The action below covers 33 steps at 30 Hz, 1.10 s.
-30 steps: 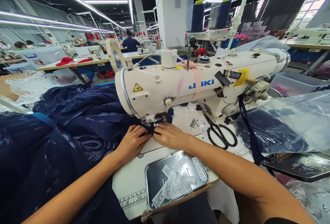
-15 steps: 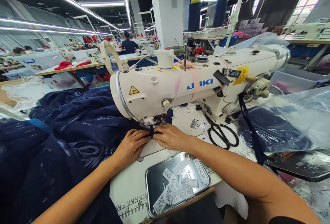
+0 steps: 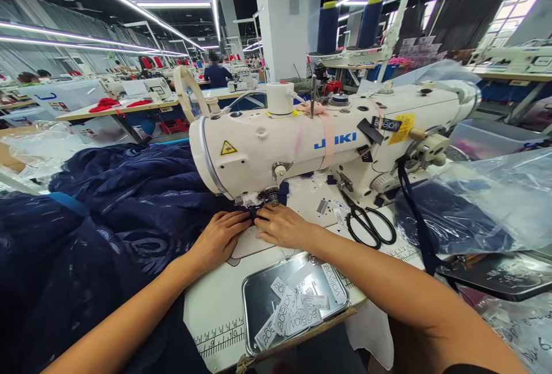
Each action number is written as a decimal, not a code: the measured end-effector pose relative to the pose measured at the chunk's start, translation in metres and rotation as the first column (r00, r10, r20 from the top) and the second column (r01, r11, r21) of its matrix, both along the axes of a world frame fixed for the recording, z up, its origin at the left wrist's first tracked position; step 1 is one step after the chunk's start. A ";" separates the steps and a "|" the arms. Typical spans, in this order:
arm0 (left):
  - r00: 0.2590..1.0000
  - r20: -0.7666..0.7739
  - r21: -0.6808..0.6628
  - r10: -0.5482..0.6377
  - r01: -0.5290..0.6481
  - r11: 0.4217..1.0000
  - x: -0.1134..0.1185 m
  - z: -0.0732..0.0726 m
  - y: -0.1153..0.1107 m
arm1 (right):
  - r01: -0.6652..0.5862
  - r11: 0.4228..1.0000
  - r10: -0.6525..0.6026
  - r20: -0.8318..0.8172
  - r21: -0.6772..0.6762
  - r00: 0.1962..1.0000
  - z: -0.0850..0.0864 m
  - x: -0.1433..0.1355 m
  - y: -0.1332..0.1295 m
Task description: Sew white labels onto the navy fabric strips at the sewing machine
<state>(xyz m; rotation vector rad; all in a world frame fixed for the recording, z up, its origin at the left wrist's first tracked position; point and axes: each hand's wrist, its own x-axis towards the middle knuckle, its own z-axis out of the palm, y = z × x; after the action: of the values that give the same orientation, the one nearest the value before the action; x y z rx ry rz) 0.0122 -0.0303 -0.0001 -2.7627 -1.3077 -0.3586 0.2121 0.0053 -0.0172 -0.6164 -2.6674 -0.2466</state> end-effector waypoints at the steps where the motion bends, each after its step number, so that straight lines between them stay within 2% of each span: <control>1: 1.000 -0.001 0.002 0.004 -0.004 1.000 0.000 0.000 0.001 | 0.006 1.000 -0.006 0.002 0.003 1.000 0.000 0.000 0.001; 9: 1.000 -0.008 0.042 0.025 -0.024 0.999 -0.002 -0.003 0.012 | 0.030 0.998 -0.030 -0.004 -0.051 1.000 -0.001 0.004 0.007; 13: 0.999 -0.024 0.146 0.042 -0.038 0.989 0.001 -0.002 0.012 | 0.051 0.994 -0.053 -0.017 -0.102 0.998 -0.003 0.005 0.010; 17: 0.971 -0.124 0.327 0.203 -0.153 0.933 0.011 0.001 0.000 | 0.151 0.982 -0.152 0.002 -0.115 0.988 -0.001 0.000 0.011; 21: 0.919 -0.214 0.413 0.331 -0.222 0.883 0.018 0.002 -0.009 | 0.216 0.972 -0.208 0.088 -0.089 0.974 0.009 -0.005 0.007; 24: 0.910 -0.217 0.418 0.353 -0.241 0.876 0.016 0.004 -0.005 | 0.235 0.969 -0.224 0.138 -0.071 0.965 0.016 -0.005 0.000; 26: 0.922 -0.222 0.385 0.318 -0.217 0.897 0.013 0.005 0.003 | 0.244 0.968 -0.234 0.140 -0.061 0.962 0.018 -0.003 -0.005; 29: 0.937 -0.234 0.325 0.261 -0.178 0.929 0.010 0.006 0.014 | 0.253 0.965 -0.242 0.128 -0.073 0.962 0.016 0.000 -0.011; 33: 0.945 -0.204 0.310 0.256 -0.186 0.932 0.010 0.004 0.020 | 0.255 0.962 -0.246 0.095 -0.099 0.965 0.010 0.001 -0.012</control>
<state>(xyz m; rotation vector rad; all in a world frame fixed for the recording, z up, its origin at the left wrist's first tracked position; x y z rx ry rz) 0.0221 -0.0106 0.0038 -2.3067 -1.3650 -0.1723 0.2136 -0.0071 -0.0068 -1.0028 -2.6915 -0.1984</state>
